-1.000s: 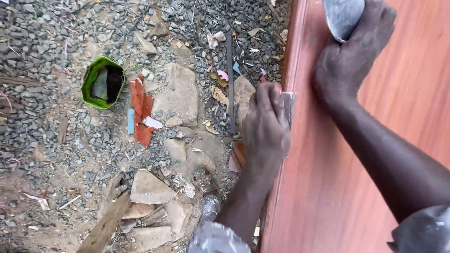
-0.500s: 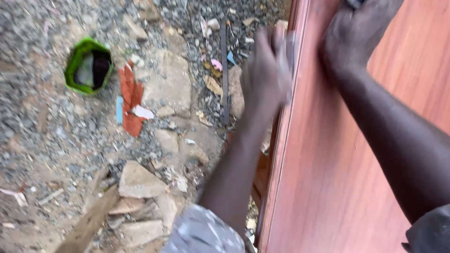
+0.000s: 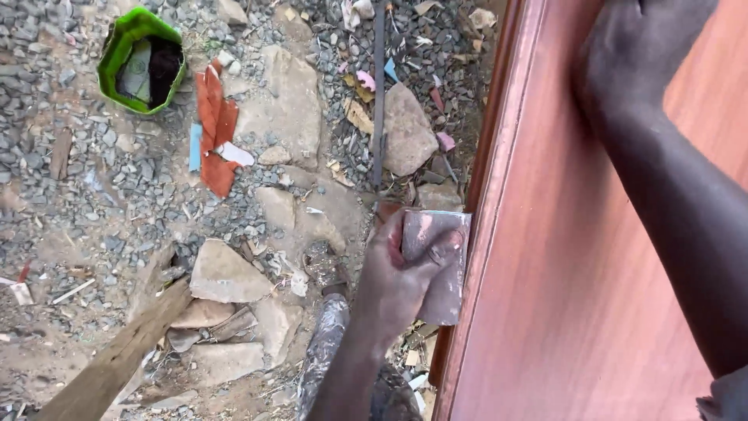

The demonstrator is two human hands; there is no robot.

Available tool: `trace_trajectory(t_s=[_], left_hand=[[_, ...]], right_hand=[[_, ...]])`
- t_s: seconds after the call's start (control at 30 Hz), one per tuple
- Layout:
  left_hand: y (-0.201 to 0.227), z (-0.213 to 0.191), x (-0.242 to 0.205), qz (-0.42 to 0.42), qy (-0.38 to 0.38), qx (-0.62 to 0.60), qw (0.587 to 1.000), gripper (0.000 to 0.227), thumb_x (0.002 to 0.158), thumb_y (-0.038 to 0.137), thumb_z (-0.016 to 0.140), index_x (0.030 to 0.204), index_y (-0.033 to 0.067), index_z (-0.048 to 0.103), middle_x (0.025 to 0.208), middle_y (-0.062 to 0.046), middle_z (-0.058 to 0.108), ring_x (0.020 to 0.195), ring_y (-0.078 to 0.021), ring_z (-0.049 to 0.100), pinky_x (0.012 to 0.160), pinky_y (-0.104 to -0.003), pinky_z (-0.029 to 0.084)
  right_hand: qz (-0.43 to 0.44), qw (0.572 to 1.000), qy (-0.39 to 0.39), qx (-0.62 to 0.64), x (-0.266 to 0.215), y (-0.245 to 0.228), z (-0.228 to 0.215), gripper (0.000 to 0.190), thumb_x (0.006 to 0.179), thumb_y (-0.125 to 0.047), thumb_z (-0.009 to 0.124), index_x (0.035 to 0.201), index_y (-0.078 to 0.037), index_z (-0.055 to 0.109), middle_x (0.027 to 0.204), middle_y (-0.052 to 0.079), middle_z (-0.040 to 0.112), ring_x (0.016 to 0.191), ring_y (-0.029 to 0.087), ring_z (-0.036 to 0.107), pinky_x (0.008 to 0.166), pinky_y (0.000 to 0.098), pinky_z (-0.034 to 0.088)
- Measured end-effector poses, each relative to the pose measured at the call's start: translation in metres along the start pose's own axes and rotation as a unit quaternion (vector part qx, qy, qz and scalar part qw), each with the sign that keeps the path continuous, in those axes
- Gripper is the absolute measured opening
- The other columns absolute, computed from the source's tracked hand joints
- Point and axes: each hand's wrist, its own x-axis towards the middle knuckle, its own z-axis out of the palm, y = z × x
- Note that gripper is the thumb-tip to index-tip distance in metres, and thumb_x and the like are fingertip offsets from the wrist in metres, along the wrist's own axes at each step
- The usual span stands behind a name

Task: Sanding the edges and top surface of a wooden table using sandpaper, occasionally dipping the paper into a container.

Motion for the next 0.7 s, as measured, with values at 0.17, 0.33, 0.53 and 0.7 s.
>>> trace_trajectory(t_s=[0.17, 0.33, 0.53, 0.7], left_hand=[[-0.01, 0.011, -0.022, -0.07, 0.046, 0.071, 0.994, 0.039, 0.085, 0.006, 0.076, 0.122, 0.0166, 0.068, 0.102, -0.002, 0.074, 0.083, -0.0131, 0.072, 0.077, -0.024, 0.067], [-0.016, 0.019, -0.022, 0.04, 0.09, 0.151, 0.984, 0.018, 0.086, 0.026, 0.081, 0.096, 0.0149, 0.071, 0.084, 0.001, 0.078, 0.073, -0.0114, 0.074, 0.065, -0.026, 0.064], [0.029, 0.035, 0.014, 0.121, 0.122, 0.214, 0.962, 0.025, 0.087, 0.027, 0.076, 0.106, 0.0142, 0.067, 0.093, -0.004, 0.074, 0.076, -0.017, 0.07, 0.066, -0.033, 0.062], [-0.006, 0.02, -0.018, 0.018, 0.067, 0.133, 0.989, 0.044, 0.088, 0.044, 0.064, 0.122, 0.0156, 0.064, 0.094, -0.005, 0.074, 0.065, -0.0171, 0.068, 0.053, -0.031, 0.06]], right_hand=[[-0.169, 0.961, -0.052, -0.212, -0.003, -0.043, -0.014, 0.019, 0.083, 0.014, 0.056, 0.099, 0.003, 0.056, 0.098, 0.017, 0.057, 0.086, 0.032, 0.05, 0.075, 0.0436, 0.041], [-0.14, 0.976, -0.077, -0.146, -0.003, -0.1, -0.004, 0.04, 0.09, 0.017, 0.055, 0.129, 0.006, 0.051, 0.123, 0.026, 0.054, 0.115, 0.043, 0.054, 0.1, 0.0484, 0.043], [-0.126, 0.977, -0.084, -0.15, -0.002, -0.103, -0.003, 0.052, 0.09, 0.017, 0.051, 0.141, 0.003, 0.047, 0.133, 0.027, 0.053, 0.125, 0.044, 0.051, 0.109, 0.0492, 0.041], [-0.103, 0.976, -0.084, -0.171, -0.003, -0.102, -0.004, 0.04, 0.098, 0.012, 0.057, 0.137, 0.005, 0.049, 0.129, 0.028, 0.053, 0.122, 0.044, 0.052, 0.105, 0.0496, 0.042]])
